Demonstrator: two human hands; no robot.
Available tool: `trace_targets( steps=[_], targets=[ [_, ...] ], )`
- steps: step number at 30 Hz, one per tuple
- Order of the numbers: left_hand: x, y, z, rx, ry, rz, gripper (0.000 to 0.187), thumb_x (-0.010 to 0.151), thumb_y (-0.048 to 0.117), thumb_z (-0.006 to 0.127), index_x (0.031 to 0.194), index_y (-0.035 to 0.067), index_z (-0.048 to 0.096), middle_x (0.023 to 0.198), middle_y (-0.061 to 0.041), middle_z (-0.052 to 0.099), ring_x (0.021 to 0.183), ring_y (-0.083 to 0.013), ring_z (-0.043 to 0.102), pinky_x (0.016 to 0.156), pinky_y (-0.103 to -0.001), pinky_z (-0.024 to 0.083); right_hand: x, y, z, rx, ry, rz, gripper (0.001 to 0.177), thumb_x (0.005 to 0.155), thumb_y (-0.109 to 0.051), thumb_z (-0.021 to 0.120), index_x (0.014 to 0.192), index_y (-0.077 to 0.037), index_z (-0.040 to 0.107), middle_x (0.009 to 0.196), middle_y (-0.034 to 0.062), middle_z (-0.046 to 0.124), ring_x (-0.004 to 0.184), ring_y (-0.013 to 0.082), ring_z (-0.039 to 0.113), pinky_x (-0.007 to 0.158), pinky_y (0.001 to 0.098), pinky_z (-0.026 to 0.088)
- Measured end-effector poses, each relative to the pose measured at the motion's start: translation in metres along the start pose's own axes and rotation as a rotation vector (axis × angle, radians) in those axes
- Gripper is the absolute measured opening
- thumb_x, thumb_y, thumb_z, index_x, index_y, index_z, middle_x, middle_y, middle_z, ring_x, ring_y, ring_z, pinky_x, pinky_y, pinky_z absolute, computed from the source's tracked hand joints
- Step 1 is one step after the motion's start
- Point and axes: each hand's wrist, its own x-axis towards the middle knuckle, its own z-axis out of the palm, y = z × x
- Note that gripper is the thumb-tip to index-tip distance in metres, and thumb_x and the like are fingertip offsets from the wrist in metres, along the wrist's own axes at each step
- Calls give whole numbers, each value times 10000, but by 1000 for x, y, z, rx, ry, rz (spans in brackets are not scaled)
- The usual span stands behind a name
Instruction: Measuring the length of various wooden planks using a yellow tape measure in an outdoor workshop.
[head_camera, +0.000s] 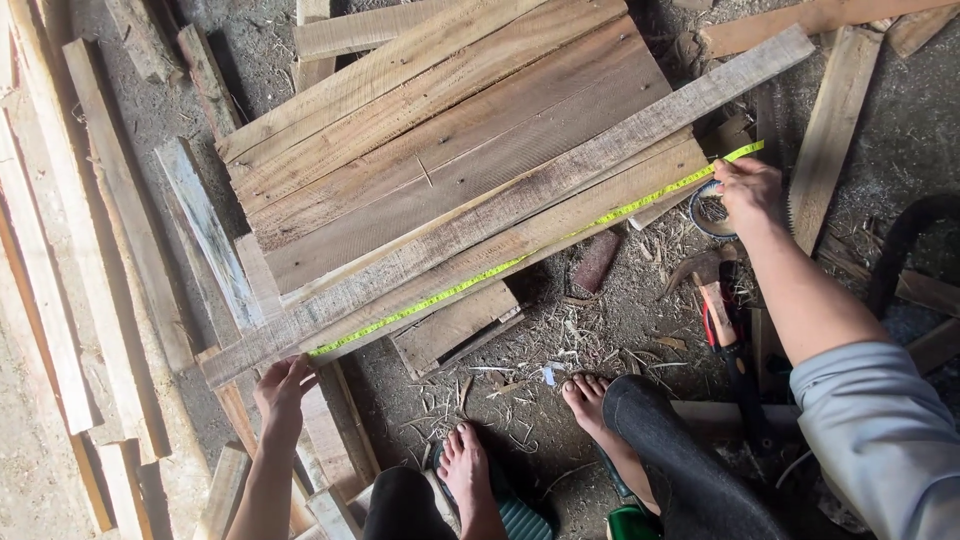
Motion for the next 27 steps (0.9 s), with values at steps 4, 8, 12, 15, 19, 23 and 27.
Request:
trace_targets(
  steps=[4, 8, 12, 15, 19, 23, 27],
  targets=[
    [-10, 19, 10, 49, 53, -35, 223, 987, 119, 687, 1133, -47, 659, 981, -172, 706, 858, -247, 702, 800, -346, 616, 4, 0, 3, -25, 0, 9, 156, 1016, -263, 702, 1113, -142, 714, 962, 14, 735, 666, 57, 620, 516, 203, 489],
    [-23, 43, 25, 325, 199, -58, 236, 962, 136, 739, 1125, -32, 716, 961, -163, 744, 755, -229, 712, 690, -316, 614, 22, 11, 7, -15, -22, 27, 194, 1003, -291, 726, 1100, -124, 708, 938, 17, 721, 611, 62, 597, 517, 179, 514],
    [-12, 32, 24, 370, 251, -100, 175, 969, 141, 752, 1082, 8, 737, 930, -131, 755, 645, -183, 676, 604, -275, 598, 26, 14, 7, 7, -44, 30, 185, 1011, -269, 707, 1104, -108, 703, 956, 21, 713, 624, 53, 599, 538, 154, 533],
    [-7, 27, 23, 431, 284, -110, 184, 953, 159, 782, 1038, 1, 742, 893, -140, 754, 596, -197, 679, 553, -276, 593, 34, 19, 10, -10, -59, 18, 176, 1022, -273, 702, 1088, -110, 705, 928, 16, 705, 615, 56, 581, 530, 173, 511],
    [-10, 32, 26, 393, 287, -116, 180, 955, 127, 773, 1044, -21, 724, 868, -152, 741, 579, -192, 668, 525, -260, 585, 49, 30, 15, 71, -64, 16, 146, 1003, -225, 726, 1063, -92, 712, 900, 18, 706, 600, 30, 597, 500, 128, 521],
    [-6, 30, 24, 361, 288, -152, 179, 963, 109, 763, 1051, -39, 716, 851, -167, 740, 617, -233, 715, 572, -290, 630, 53, 31, 15, 145, -112, 24, 103, 1000, -175, 721, 1045, -84, 700, 896, 7, 688, 657, 27, 625, 545, 112, 555],
    [-16, 41, 29, 333, 274, -148, 195, 977, 100, 739, 1068, -67, 697, 857, -180, 730, 660, -248, 726, 605, -304, 641, 51, 29, 12, 181, -147, -17, 99, 1008, -143, 713, 1052, -58, 687, 886, 13, 686, 645, 33, 635, 537, 120, 548]
  ],
)
